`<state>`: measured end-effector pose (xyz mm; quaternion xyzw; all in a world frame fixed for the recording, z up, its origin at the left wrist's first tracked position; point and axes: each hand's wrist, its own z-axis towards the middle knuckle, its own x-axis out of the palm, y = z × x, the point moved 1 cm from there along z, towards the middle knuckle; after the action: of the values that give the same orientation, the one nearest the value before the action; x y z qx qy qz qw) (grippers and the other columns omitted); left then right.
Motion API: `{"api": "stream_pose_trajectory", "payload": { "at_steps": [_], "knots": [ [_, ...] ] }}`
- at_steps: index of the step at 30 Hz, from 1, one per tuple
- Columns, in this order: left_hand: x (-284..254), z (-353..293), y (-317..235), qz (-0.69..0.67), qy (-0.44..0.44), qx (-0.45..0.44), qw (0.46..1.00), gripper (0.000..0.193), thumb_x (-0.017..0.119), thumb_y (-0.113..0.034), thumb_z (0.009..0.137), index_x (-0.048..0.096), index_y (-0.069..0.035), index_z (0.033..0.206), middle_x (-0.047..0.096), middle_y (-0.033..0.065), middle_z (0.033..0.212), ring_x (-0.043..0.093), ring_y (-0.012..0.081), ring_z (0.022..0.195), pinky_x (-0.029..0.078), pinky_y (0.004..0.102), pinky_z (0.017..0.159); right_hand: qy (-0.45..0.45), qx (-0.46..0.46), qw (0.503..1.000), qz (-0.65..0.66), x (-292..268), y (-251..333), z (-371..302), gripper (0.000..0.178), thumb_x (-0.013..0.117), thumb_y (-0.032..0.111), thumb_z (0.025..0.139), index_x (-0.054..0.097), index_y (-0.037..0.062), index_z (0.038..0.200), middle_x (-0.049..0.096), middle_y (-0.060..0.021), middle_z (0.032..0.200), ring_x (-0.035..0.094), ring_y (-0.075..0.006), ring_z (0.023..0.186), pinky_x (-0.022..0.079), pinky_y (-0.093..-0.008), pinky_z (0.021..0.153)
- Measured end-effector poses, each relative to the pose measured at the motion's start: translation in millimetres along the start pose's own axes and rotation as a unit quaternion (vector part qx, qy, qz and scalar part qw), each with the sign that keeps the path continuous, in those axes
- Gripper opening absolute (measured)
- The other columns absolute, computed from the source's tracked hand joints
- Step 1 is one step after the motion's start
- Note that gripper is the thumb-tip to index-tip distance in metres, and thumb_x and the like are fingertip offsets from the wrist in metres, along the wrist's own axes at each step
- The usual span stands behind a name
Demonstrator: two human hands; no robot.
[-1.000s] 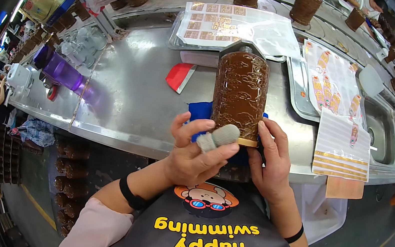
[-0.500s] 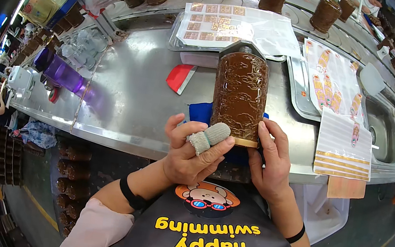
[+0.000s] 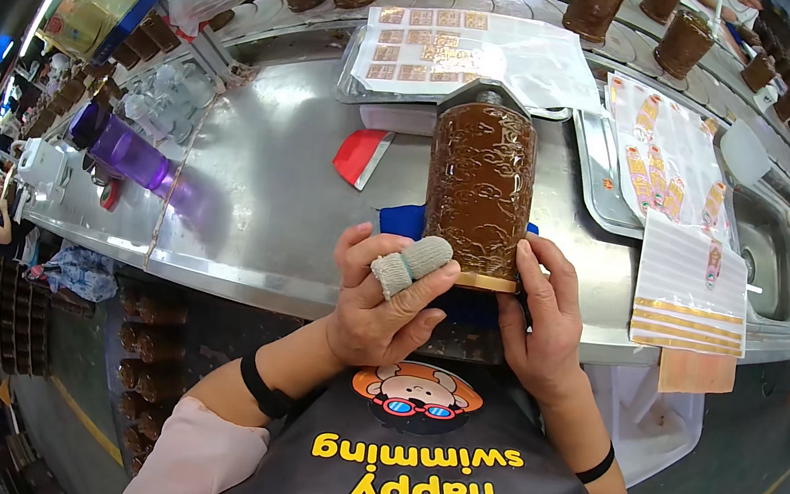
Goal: Applying and smoothing adhesive labels onto decorative brown glass bottles on a production line.
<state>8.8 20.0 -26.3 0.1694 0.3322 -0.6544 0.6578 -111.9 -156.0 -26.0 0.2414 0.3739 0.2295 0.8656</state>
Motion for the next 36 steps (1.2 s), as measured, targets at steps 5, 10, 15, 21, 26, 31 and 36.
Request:
{"api": "stream_pose_trajectory", "payload": {
  "at_steps": [5,10,15,21,26,31,36],
  "knots": [
    [1.5,2.9,-0.2,0.008,-0.01,0.019,1.0,0.034,0.062,-0.028,0.087,0.068,-0.008,0.114,0.063,0.009,0.115,0.048,0.0276,0.111,0.024,0.049,0.107,-0.003,0.001,1.0,0.0,0.9,0.6,-0.1,0.058,0.063,-0.009,0.074,0.051,-0.0026,0.13,0.05,-0.0224,0.127,0.052,-0.0363,0.112,0.045,-0.0405,0.094],
    [1.7,10.1,-2.6,0.017,-0.004,0.037,0.999,0.033,0.063,-0.027,0.086,0.068,-0.008,0.114,0.063,0.0095,0.114,0.049,0.0277,0.11,0.025,0.0492,0.107,-0.011,0.006,1.0,-0.002,0.4,1.6,-0.1,0.058,0.063,-0.01,0.073,0.051,-0.0029,0.13,0.05,-0.0224,0.126,0.053,-0.0365,0.111,0.045,-0.0408,0.094],
    [5.2,17.5,-2.9,-0.036,-0.013,0.001,0.999,0.035,0.066,-0.025,0.085,0.063,-0.008,0.115,0.06,0.0128,0.118,0.047,0.0319,0.11,0.027,0.05,0.104,-0.009,-0.016,1.0,-0.018,-1.2,2.3,3.0,0.059,0.064,-0.01,0.072,0.051,-0.0024,0.13,0.051,-0.022,0.125,0.053,-0.0365,0.11,0.046,-0.041,0.093],
    [7.3,35.3,-1.9,-0.081,-0.003,-0.036,0.996,0.037,0.068,-0.027,0.085,0.062,-0.006,0.114,0.057,0.0152,0.122,0.041,0.0346,0.115,0.03,0.0436,0.102,-0.015,-0.011,1.0,-0.004,-0.4,2.2,2.1,0.06,0.065,-0.01,0.072,0.051,-0.0018,0.13,0.051,-0.0212,0.125,0.053,-0.036,0.109,0.046,-0.0408,0.092],
    [7.3,29.5,0.6,-0.183,0.0,-0.122,0.975,0.025,0.065,-0.02,0.088,0.064,-0.008,0.111,0.057,0.0126,0.122,0.041,0.032,0.115,0.032,0.041,0.101,-0.008,-0.008,1.0,-0.009,-1.3,1.7,1.8,0.06,0.067,-0.008,0.072,0.05,-0.0018,0.13,0.051,-0.0212,0.125,0.053,-0.0361,0.11,0.046,-0.0403,0.092],
    [6.5,19.6,9.9,-0.375,-0.06,-0.311,0.871,0.023,0.053,-0.011,0.095,0.057,-0.004,0.117,0.055,0.012,0.123,0.045,0.0216,0.112,0.039,0.0364,0.095,-0.016,-0.004,1.0,0.0,-1.2,-4.0,0.8,0.061,0.068,-0.006,0.072,0.049,-0.0028,0.131,0.05,-0.0221,0.127,0.053,-0.037,0.111,0.046,-0.041,0.093],
    [1.9,10.5,34.2,-0.416,-0.205,-0.403,0.789,0.028,0.043,-0.011,0.098,0.051,0.002,0.121,0.053,0.0103,0.126,0.05,0.013,0.109,0.039,0.0284,0.095,-0.009,-0.018,1.0,-0.011,2.5,-12.0,1.2,0.063,0.073,-0.002,0.071,0.049,-0.003,0.129,0.051,-0.0218,0.126,0.053,-0.0385,0.11,0.046,-0.0434,0.093]
  ]
}}
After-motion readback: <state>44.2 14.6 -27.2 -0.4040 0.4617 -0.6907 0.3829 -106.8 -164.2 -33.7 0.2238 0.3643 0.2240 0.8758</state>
